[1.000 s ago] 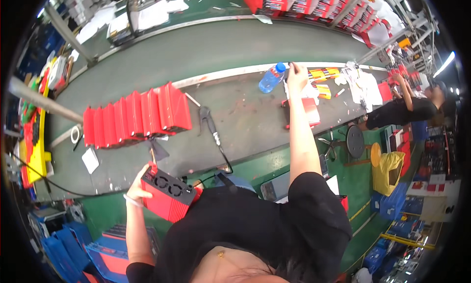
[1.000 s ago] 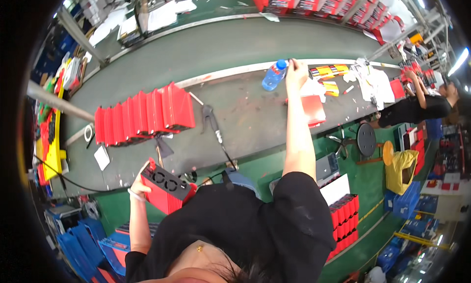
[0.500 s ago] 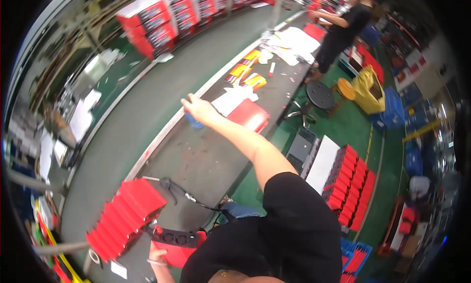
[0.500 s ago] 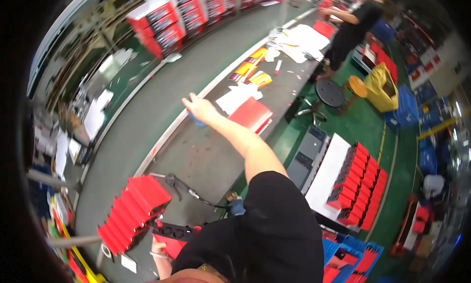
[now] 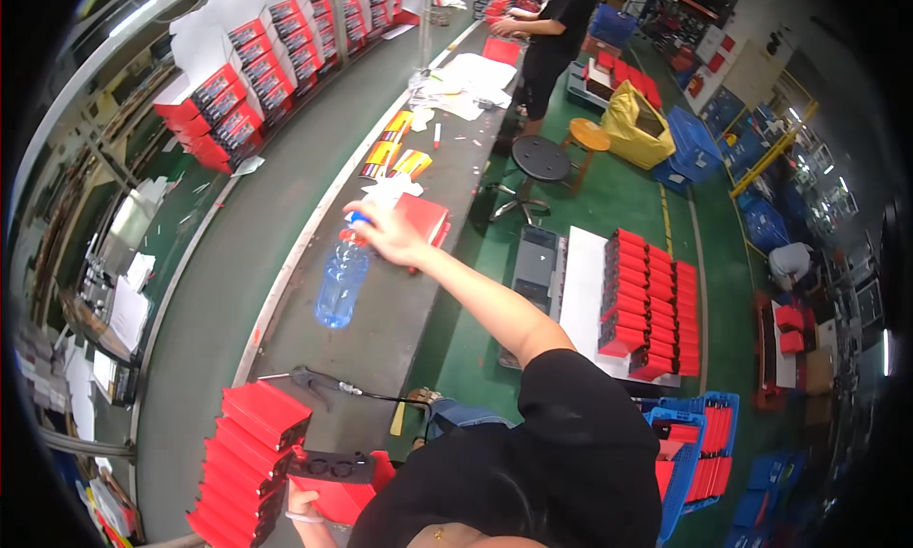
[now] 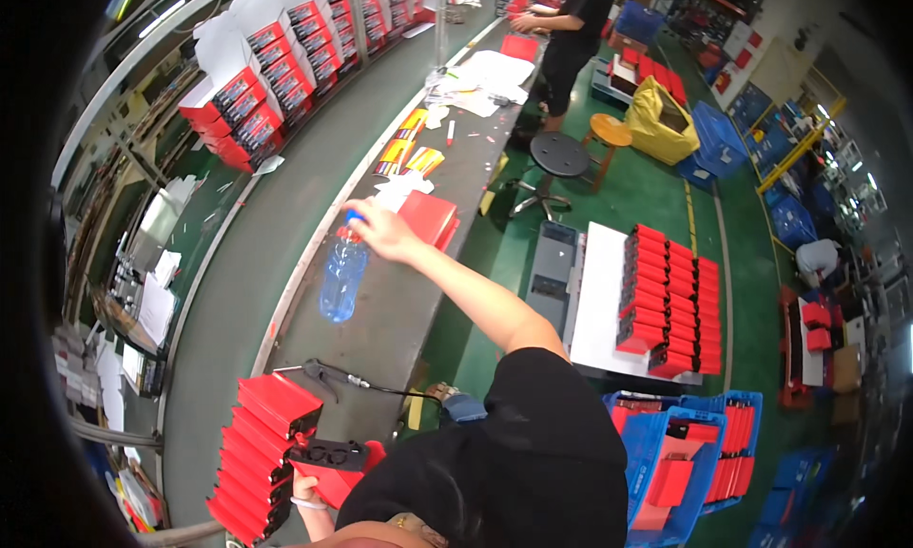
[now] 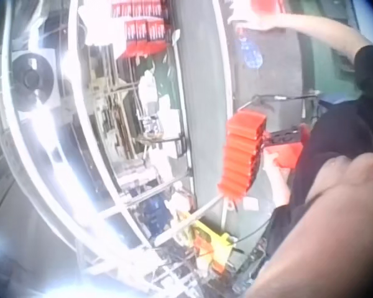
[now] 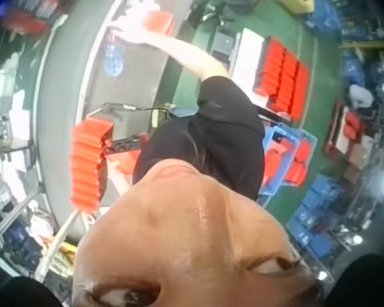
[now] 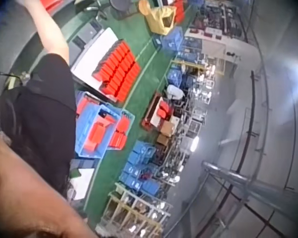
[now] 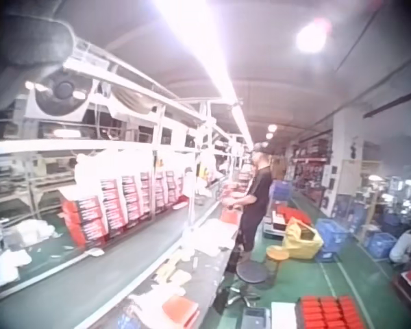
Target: Clean and mark red electronic power inverter cases at an assembly line station.
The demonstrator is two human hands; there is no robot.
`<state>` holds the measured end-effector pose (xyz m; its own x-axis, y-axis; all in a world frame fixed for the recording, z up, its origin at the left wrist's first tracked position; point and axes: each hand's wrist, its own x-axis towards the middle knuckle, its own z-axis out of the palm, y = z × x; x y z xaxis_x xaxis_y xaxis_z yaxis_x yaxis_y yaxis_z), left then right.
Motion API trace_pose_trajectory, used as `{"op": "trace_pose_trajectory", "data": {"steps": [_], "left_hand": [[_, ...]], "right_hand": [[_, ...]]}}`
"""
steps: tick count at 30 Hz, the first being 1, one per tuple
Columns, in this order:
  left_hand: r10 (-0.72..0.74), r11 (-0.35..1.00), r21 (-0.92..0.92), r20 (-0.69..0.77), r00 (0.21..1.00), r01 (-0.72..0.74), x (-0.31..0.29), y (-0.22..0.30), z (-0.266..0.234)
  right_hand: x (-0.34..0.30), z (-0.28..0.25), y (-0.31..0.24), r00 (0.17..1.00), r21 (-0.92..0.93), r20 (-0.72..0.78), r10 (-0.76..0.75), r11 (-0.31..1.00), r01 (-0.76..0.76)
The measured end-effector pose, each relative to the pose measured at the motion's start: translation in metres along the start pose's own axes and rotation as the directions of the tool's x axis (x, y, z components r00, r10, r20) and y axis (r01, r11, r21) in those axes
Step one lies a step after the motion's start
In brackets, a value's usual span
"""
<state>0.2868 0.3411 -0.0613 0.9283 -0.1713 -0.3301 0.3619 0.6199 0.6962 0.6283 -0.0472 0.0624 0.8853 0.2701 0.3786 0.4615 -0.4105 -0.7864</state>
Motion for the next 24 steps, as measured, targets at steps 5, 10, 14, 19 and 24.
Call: {"op": "trace_pose_trajectory", "data": {"steps": [5, 10, 14, 19, 24], "left_hand": [[0.055, 0.993, 0.101, 0.029, 0.998, -0.058, 0.001, 0.005, -0.010], [0.012, 0.999, 0.038, 0.051, 0.999, -0.014, 0.005, 0.019, 0.010], [0.037, 0.997, 0.058, 0.061, 0.997, -0.040, 0.006, 0.023, 0.013], [0.025, 0.997, 0.070, 0.059, 0.998, -0.029, 0.004, 0.024, 0.004], [0.037, 0.999, 0.028, 0.057, 0.998, -0.039, 0.002, 0.023, 0.013]], "right_hand": [[-0.092, -0.041, 0.002, 0.924, 0.901, 0.086, 0.371, 0.367, -0.232], [-0.171, 0.012, -0.001, 0.845, 0.769, 0.462, 0.270, -0.597, -0.230], [-0.199, 0.030, -0.006, 0.741, 0.656, 0.597, 0.309, -0.719, -0.228], [-0.221, 0.045, -0.020, 0.655, 0.532, 0.735, 0.178, -0.750, -0.393], [-0.230, 0.056, -0.041, 0.566, 0.459, 0.803, 0.188, -0.801, -0.384]]}}
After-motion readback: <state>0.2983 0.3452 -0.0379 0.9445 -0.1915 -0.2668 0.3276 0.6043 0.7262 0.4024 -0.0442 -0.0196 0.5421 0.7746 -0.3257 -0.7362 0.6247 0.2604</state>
